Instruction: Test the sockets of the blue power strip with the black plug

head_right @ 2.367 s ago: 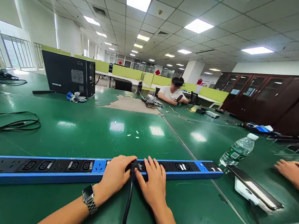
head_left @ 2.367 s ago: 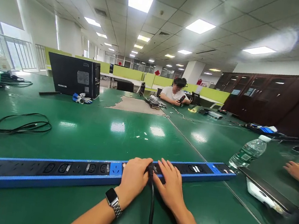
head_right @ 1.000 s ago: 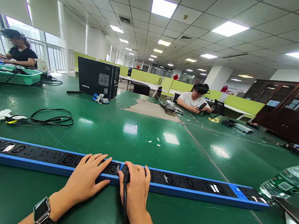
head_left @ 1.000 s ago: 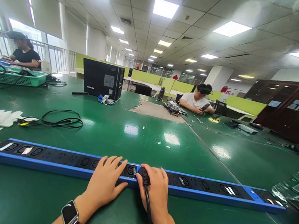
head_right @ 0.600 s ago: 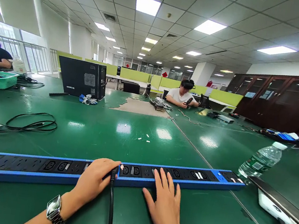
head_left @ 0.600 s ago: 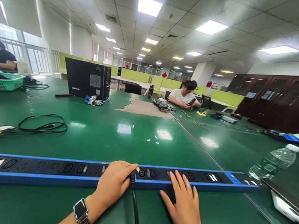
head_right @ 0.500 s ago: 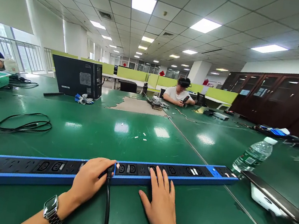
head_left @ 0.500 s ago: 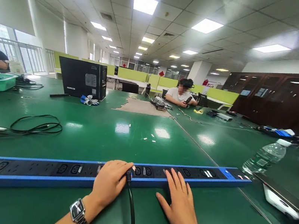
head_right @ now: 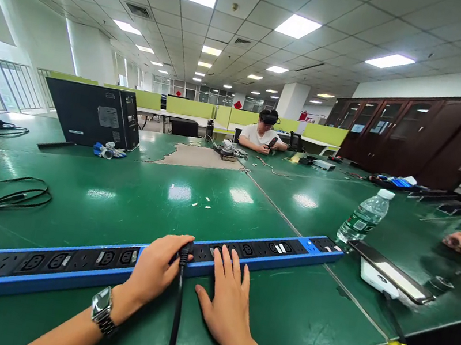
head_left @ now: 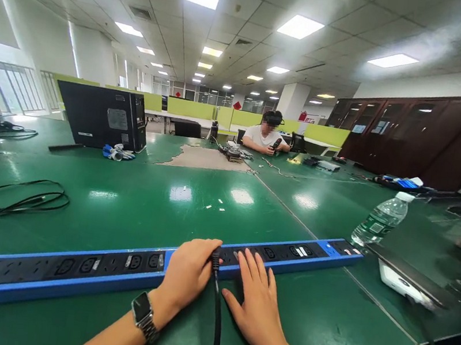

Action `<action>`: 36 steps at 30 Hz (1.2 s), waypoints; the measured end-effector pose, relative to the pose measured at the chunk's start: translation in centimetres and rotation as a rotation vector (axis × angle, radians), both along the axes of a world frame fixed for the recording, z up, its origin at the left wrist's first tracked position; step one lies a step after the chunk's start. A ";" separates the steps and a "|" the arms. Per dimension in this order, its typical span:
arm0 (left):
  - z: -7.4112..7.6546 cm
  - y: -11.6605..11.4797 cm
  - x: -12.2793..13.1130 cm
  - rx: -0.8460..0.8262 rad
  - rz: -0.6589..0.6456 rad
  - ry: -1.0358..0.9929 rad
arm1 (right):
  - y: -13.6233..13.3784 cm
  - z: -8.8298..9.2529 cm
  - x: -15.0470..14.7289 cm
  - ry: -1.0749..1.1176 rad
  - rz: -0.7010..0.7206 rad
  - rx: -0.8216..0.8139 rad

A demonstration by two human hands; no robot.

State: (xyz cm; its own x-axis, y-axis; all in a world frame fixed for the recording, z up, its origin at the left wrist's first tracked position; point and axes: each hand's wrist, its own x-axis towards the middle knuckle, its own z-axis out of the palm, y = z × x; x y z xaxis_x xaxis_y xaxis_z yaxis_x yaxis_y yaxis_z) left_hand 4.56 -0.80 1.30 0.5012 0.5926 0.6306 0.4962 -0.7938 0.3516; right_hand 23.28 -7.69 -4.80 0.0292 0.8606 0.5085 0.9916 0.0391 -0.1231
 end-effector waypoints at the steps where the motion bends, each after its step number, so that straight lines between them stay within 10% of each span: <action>1: -0.1 0.1 1.2 -0.049 -0.002 0.011 | 0.0 0.0 0.1 0.008 0.010 0.005; 13: 0.4 0.6 5.2 -0.225 0.032 0.168 | -0.2 1.5 1.2 0.206 0.097 0.069; 19: 0.6 0.6 5.1 -0.274 0.085 0.217 | 2.4 5.8 2.8 0.207 0.434 -0.058; 23: 0.7 0.0 4.2 -0.198 0.055 0.283 | 4.2 4.6 2.4 0.231 0.532 0.004; 29: -0.2 -1.3 -5.5 -0.055 0.196 0.274 | 4.7 2.2 1.4 0.281 0.355 0.261; 36: -2.2 -1.2 -15.7 0.030 0.370 0.374 | 3.5 5.2 -4.4 0.279 0.391 0.268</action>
State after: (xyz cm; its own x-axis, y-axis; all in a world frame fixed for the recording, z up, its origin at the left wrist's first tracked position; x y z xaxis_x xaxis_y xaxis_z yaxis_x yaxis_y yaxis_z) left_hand -11.16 -1.95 -0.89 0.4559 0.7568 0.4685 0.8325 -0.5488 0.0764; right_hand 18.85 -4.15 0.44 -0.1017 0.6755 0.7304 0.8283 0.4641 -0.3139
